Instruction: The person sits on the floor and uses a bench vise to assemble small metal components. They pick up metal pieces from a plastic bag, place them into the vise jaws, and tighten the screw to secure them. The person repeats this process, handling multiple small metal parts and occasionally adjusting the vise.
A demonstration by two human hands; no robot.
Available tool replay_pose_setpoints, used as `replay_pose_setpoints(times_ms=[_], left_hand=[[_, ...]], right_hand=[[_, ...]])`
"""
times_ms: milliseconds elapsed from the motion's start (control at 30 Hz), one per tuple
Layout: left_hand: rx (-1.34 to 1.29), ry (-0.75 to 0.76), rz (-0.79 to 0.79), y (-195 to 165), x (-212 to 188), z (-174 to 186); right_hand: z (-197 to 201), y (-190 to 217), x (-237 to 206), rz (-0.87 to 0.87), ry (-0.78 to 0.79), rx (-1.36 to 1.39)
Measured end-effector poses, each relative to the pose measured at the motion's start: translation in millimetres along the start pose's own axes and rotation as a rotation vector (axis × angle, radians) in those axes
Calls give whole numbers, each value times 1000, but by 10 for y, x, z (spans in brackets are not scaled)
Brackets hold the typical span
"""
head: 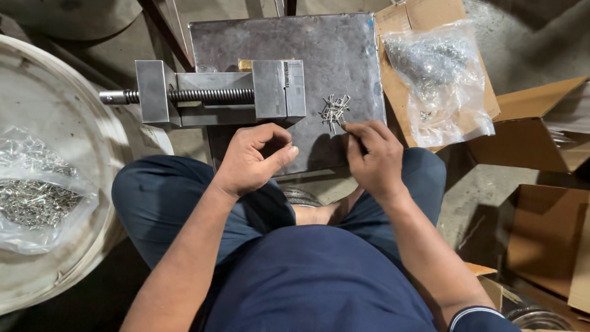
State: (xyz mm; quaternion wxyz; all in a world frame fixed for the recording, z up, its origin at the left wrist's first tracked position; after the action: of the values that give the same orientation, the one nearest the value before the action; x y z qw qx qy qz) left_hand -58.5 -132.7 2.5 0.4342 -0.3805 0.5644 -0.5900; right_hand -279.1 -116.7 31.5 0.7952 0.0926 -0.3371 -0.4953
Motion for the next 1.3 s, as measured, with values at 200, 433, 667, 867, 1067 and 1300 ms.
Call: replay_pose_setpoints(times_ms=[200, 433, 667, 867, 1067, 1300], left_hand=[[15, 3, -11, -56, 12, -6], [7, -3, -39, -51, -12, 18], [27, -8, -16, -17, -12, 11], [96, -22, -35, -39, 6, -8], [319, -95, -139, -157, 62, -90], [329, -12, -95, -24, 31, -102]], right_hand=[[-108, -20, 245, -63, 155, -90], [-174, 17, 369, -95, 187, -108], [-245, -46, 344, -71, 184, -143], [-216, -113, 215, -139, -9, 105], [-475, -169, -9, -430, -74, 675], [-733, 118, -69, -367, -90, 955]])
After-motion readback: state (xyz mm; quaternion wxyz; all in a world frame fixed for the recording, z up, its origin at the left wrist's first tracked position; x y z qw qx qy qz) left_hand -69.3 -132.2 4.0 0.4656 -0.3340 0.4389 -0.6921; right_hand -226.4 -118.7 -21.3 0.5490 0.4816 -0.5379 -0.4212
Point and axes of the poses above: each hand's wrist, its own x-axis towards the middle knuckle, its own z-axis out of the back of the hand, y = z × x, the point moved 8 cm from there along x, towards the middle knuckle, and after that the axes turned 8 degrees about z, right-handed, at the moved point
